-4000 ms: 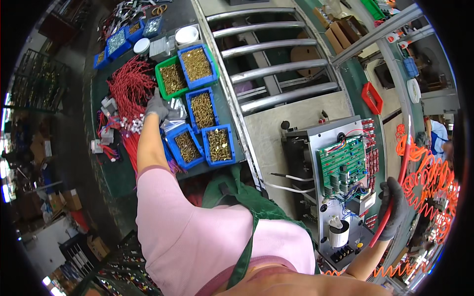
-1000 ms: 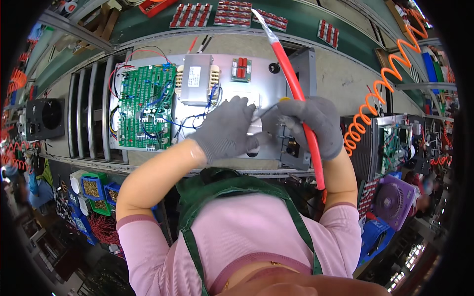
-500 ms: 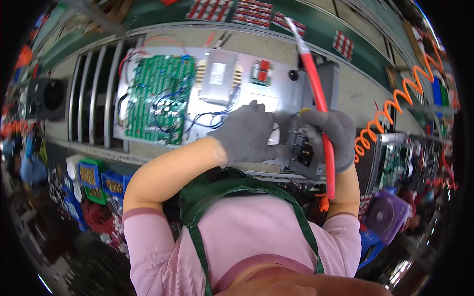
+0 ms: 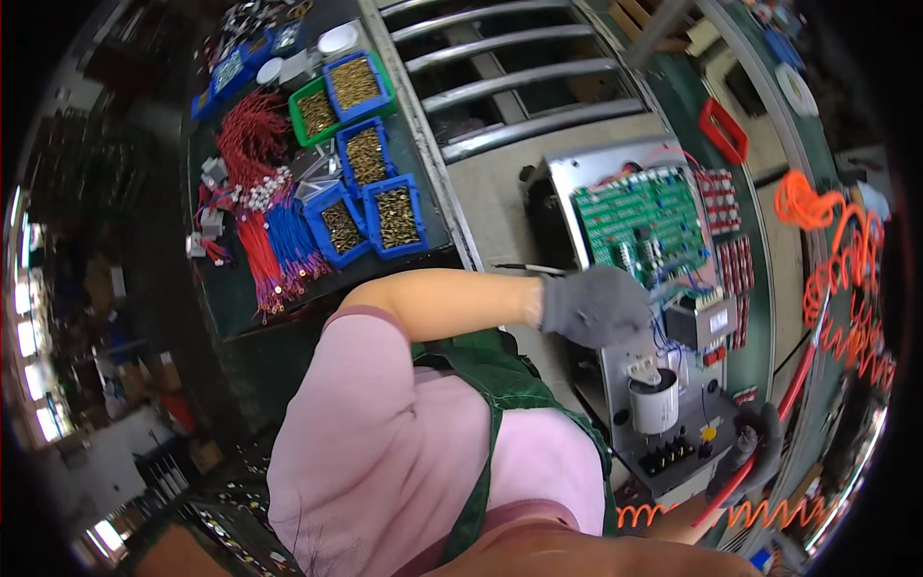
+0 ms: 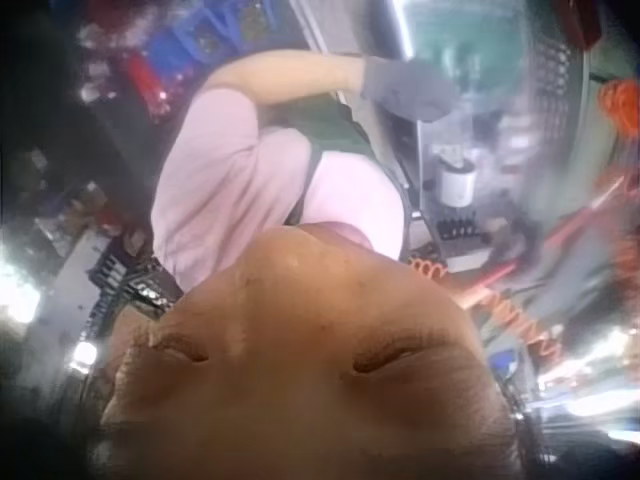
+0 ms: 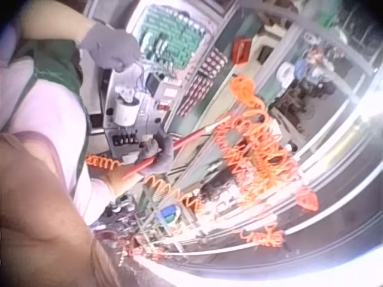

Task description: Manually assemble components into an electronic chassis using hand tools and wiring.

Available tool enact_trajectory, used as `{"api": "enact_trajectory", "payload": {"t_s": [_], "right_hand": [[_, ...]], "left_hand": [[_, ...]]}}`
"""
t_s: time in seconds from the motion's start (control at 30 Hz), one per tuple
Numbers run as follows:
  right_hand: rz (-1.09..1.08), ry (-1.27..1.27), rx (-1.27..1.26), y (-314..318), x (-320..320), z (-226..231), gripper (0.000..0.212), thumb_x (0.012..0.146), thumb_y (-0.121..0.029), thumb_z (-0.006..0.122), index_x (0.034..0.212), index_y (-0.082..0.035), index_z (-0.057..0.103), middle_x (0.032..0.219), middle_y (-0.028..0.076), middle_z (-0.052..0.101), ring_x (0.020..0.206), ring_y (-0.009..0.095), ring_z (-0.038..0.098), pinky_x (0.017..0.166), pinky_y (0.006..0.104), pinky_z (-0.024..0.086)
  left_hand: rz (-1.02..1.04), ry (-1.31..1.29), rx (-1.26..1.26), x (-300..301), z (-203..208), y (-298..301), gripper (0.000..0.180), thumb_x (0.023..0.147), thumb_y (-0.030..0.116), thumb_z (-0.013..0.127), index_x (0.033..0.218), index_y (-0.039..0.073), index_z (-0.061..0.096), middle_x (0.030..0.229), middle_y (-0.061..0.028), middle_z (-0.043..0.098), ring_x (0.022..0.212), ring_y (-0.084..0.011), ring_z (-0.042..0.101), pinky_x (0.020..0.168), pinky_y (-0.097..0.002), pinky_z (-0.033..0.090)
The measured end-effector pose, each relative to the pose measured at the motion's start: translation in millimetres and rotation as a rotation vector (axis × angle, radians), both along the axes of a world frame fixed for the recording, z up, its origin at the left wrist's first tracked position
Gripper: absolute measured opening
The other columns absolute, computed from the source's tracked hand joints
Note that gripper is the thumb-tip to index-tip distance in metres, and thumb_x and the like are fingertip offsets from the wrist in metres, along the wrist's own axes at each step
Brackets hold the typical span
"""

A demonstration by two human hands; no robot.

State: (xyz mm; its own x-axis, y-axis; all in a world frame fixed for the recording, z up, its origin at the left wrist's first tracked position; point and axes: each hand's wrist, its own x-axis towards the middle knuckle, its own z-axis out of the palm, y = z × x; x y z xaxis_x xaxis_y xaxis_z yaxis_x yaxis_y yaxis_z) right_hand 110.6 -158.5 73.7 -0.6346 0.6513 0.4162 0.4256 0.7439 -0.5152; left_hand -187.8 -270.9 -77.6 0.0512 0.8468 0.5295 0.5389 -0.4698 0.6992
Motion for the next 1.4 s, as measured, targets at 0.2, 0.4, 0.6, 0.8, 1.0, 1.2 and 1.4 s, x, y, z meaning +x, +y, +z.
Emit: {"api": "enact_trajectory", "payload": {"t_s": [0.2, 0.4, 0.6, 0.8, 1.0, 1.2, 1.4], "right_hand": [[0.487, -0.161, -0.05, 7, -181, 30, 0.062, 0.09, -0.044, 0.06, 0.129, 0.003, 0.051, 0.1, 0.014, 0.068, 0.081, 0.019, 0.064, 0.074, 0.0331, 0.051], [0.929, -0.245, 0.152, -38, -397, 24, 0.046, 0.083, -0.035, 0.069, 0.113, -0.001, 0.059, 0.085, 0.015, 0.067, 0.071, 0.031, 0.066, 0.066, 0.0377, 0.052], [0.924, -0.145, -0.626, -77, -568, -19, 0.029, 0.09, -0.018, 0.056, 0.114, -0.001, 0.062, 0.088, 0.006, 0.064, 0.075, 0.011, 0.059, 0.068, 0.027, 0.049], [0.826, -0.006, -1.052, -122, -740, -114, 0.036, 0.095, -0.032, 0.051, 0.113, -0.004, 0.063, 0.084, 0.005, 0.066, 0.07, 0.01, 0.059, 0.062, 0.0246, 0.047], [0.369, 0.048, -1.463, -177, -850, -224, 0.026, 0.091, -0.031, 0.059, 0.096, -0.006, 0.062, 0.074, 0.006, 0.065, 0.056, 0.013, 0.061, 0.048, 0.0238, 0.048], [0.226, 0.169, -1.714, -201, -865, -253, 0.018, 0.09, -0.02, 0.05, 0.091, -0.002, 0.053, 0.067, 0.007, 0.056, 0.05, 0.013, 0.052, 0.042, 0.0234, 0.04], [0.204, 0.214, -1.96, -168, -860, -280, 0.024, 0.094, -0.024, 0.047, 0.092, -0.002, 0.054, 0.069, 0.008, 0.059, 0.051, 0.012, 0.052, 0.042, 0.02, 0.04]], "left_hand": [[0.57, -0.047, -0.374, -121, -27, -116, 0.045, 0.081, 0.024, 0.063, 0.122, 0.012, 0.05, 0.109, -0.0149, 0.055, 0.1, -0.0316, 0.058, 0.087, -0.0408, 0.049], [0.959, -0.071, -0.53, -218, -85, -210, 0.034, 0.085, 0.022, 0.06, 0.116, 0.007, 0.06, 0.106, -0.0159, 0.06, 0.095, -0.0324, 0.06, 0.085, -0.0397, 0.048], [1.061, -0.245, -0.545, -278, -91, -249, 0.032, 0.084, 0.021, 0.059, 0.111, 0.004, 0.061, 0.104, -0.0166, 0.061, 0.099, -0.0344, 0.059, 0.087, -0.0406, 0.047], [1.214, -0.185, -0.413, -336, -103, -265, 0.03, 0.083, 0.017, 0.06, 0.111, 0.006, 0.061, 0.108, -0.0158, 0.061, 0.101, -0.034, 0.059, 0.089, -0.0413, 0.047], [1.298, -0.262, -0.437, -366, -109, -273, 0.034, 0.083, 0.02, 0.061, 0.113, 0.005, 0.059, 0.117, -0.0168, 0.058, 0.109, -0.0353, 0.056, 0.095, -0.0421, 0.044], [1.329, -0.478, -0.454, -378, -122, -276, 0.034, 0.082, 0.018, 0.061, 0.114, 0.006, 0.061, 0.119, -0.0166, 0.058, 0.111, -0.0341, 0.055, 0.096, -0.0418, 0.043], [1.307, -0.475, -0.445, -380, -128, -272, 0.031, 0.083, 0.016, 0.061, 0.112, 0.006, 0.061, 0.118, -0.0162, 0.059, 0.109, -0.0332, 0.056, 0.096, -0.0411, 0.043]]}}
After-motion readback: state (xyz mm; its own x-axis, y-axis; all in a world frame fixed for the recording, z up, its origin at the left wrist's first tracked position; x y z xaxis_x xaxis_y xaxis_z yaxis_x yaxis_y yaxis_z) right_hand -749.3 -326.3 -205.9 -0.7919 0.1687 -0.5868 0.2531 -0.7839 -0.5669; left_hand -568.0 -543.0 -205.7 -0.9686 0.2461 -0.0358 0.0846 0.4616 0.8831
